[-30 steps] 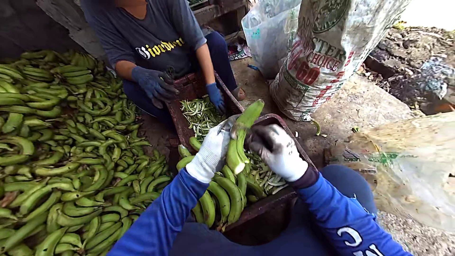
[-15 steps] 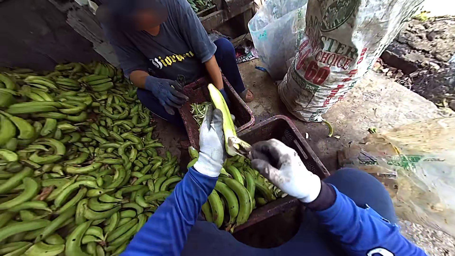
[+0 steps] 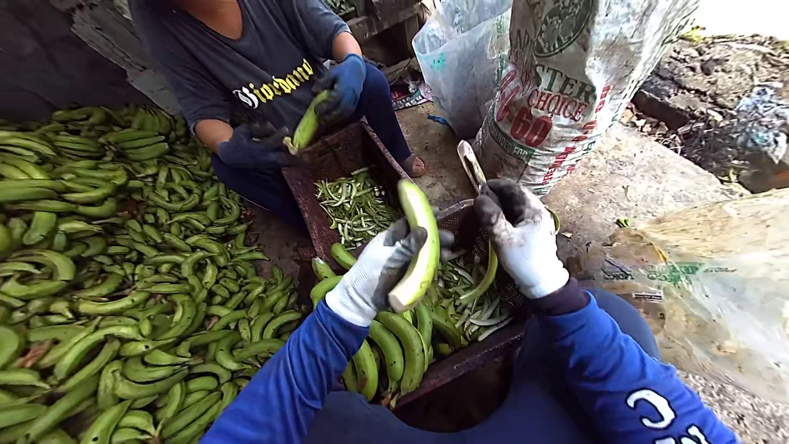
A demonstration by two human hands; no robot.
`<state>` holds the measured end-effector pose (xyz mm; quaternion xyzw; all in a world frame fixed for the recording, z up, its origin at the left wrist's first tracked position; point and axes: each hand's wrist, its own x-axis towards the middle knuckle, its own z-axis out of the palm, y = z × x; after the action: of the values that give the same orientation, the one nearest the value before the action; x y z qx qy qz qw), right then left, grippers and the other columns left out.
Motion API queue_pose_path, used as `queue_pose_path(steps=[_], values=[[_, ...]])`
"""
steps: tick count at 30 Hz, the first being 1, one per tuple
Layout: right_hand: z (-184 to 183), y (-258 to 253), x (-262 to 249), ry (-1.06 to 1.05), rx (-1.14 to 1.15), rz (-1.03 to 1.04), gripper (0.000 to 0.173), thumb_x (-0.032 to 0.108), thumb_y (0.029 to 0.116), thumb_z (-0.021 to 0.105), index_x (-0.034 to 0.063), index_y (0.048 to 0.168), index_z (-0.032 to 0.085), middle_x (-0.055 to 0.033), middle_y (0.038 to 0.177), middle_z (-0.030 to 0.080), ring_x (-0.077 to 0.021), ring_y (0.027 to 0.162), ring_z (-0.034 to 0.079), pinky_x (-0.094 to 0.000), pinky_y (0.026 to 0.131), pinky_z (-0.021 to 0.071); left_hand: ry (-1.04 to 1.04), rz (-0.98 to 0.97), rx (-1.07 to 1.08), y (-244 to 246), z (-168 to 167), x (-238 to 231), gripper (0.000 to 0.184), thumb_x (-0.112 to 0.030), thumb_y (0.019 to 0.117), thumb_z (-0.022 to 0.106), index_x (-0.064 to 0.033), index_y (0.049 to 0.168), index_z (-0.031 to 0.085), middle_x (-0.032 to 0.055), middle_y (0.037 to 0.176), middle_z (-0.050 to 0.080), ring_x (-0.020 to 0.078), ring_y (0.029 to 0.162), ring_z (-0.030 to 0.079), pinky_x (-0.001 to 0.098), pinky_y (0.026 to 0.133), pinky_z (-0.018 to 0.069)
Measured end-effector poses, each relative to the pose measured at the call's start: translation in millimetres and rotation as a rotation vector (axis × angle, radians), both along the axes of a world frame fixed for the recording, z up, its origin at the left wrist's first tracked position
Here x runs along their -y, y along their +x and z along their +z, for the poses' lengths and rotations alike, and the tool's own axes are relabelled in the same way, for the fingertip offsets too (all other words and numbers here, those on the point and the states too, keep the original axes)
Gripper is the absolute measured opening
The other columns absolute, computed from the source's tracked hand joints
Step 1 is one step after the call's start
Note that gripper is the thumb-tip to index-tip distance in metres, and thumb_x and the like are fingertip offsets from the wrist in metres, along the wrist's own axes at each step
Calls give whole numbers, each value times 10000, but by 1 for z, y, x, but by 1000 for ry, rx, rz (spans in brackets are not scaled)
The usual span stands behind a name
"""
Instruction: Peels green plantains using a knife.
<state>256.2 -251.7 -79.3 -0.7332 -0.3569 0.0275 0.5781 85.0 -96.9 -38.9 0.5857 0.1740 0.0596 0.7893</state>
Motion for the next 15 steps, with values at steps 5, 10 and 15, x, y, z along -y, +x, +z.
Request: queue_pose_path(steps=[5,10,15], values=[[-13,-50,7,-50,-51,184,454,449,930,727,147,1261,650,5,1060,703,-90,862,686,-363,757,623,-43,465,253,1,-10,-24,420,-306,1090,481,-173,1481,407,100,1348,622,270,1189,645,486,1009,549],[-22,-57,-1,-142,47,261,428,512,929,700,179,1197,715,-2,1072,676,-112,935,655,-379,807,588,72,588,195,-8,-4,-24,471,-384,1072,514,-189,1489,413,66,1338,624,214,1186,640,438,1010,545],[-22,-31,-3,-50,161,332,395,400,927,741,136,1221,723,-29,1139,676,-126,1019,652,-357,883,579,200,319,72,-2,6,-9,493,-382,1075,480,-206,1518,355,102,1154,673,219,976,703,413,831,620]])
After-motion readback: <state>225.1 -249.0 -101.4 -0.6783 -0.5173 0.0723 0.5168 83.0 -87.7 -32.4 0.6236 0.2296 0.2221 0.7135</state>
